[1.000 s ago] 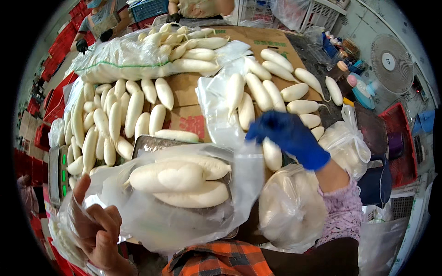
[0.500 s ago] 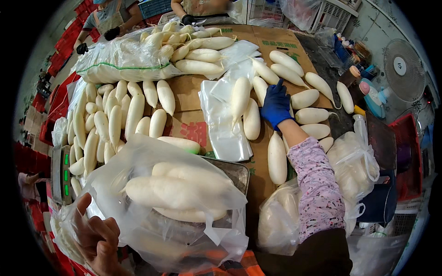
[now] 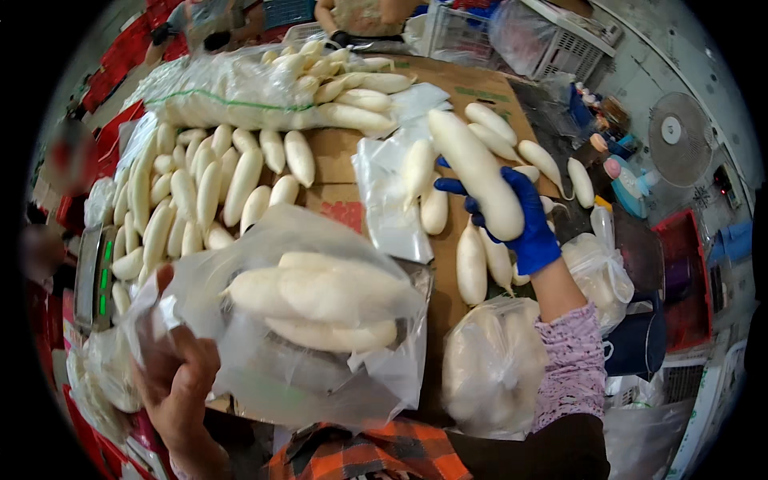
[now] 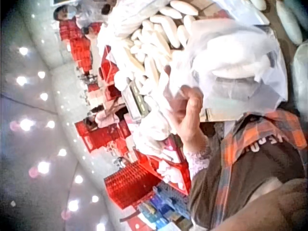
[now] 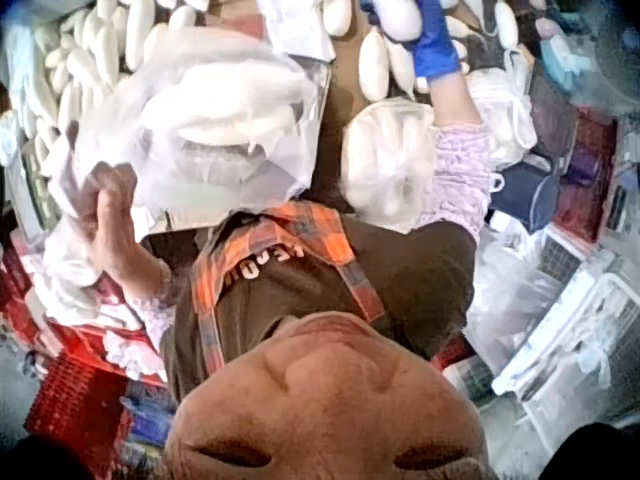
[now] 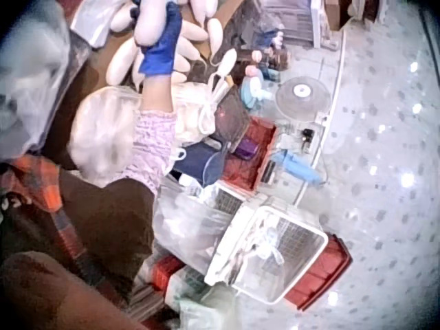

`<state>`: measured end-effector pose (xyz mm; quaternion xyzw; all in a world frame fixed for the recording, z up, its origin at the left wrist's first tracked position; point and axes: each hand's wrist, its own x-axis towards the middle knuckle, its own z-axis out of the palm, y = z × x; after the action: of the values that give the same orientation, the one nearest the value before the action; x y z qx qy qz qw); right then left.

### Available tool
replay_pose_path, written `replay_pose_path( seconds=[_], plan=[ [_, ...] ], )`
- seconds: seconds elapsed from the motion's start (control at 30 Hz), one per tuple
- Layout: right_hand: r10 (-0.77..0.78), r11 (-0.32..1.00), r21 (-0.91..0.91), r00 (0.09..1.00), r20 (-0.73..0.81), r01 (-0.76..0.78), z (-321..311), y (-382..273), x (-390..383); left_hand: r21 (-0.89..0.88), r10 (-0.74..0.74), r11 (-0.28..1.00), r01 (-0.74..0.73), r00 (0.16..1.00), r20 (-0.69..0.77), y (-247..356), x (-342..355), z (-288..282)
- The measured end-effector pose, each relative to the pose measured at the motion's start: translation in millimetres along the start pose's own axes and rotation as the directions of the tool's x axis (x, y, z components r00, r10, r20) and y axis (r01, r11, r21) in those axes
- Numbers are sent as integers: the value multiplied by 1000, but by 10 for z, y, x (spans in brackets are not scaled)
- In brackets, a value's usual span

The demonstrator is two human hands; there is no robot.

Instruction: The person repeatedly picks white radishes from a large pile, places them into a plastic bag, weighs the bag on a digital scale, and then sets the bag aside. The process is repeated continuously throughout the clip.

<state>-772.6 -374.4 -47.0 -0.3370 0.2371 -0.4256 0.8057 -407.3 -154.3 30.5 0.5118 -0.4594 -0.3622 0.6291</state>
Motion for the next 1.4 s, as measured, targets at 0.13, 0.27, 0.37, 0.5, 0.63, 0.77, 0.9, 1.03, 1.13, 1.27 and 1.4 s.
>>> replay_pose_path(
  seconds=[0.13, 0.27, 0.37, 0.5, 0.63, 0.77, 0.9, 1.03, 1.13, 1.27, 1.4],
  plan=[
    [77, 989, 100, 955, 286, -110, 1021, 126, -173, -48, -77, 996, 81, 994, 83, 187, -8, 15],
    [57, 589, -718, 867, 495, 371, 1580, 698, -324, -71, 37, 997, -26, 986, 160, 216, 30, -115],
    [66, -63, -787, 789, 611, 614, 1902, 1379, -446, -96, 51, 995, -34, 982, 180, 303, 20, -149],
    [144, -468, -718, 847, 513, 514, 1860, 1903, -515, -110, 39, 994, -22, 987, 153, 234, -18, -167],
    [186, -414, -711, 817, 545, 569, 1807, 1794, -516, -157, -57, 984, 85, 983, 175, 172, -11, -181],
    [-235, -227, -716, 676, 698, 660, 1393, 1282, -45, -180, -61, 981, 74, 995, 78, 72, -44, -204],
    [-539, -42, -984, 825, 167, 172, 175, 916, 848, -156, -75, 984, 83, 996, 55, 74, 5, -131],
    [-497, -186, -934, 849, -179, -306, -600, 1086, 1324, -135, -48, 990, 51, 998, 28, 68, 25, -112],
    [-505, -181, -906, 827, -248, -382, -524, 1164, 1466, -129, -79, 988, 82, 997, 24, 74, 13, -146],
    [-530, 23, -993, 841, -109, -114, -1092, 917, 1571, -76, -16, 997, 24, 994, 105, 16, 9, -251],
    [-273, 837, -517, 955, -116, 176, -229, 394, 760, -64, -49, 996, 55, 994, 95, 2, 14, -323]
  ],
)
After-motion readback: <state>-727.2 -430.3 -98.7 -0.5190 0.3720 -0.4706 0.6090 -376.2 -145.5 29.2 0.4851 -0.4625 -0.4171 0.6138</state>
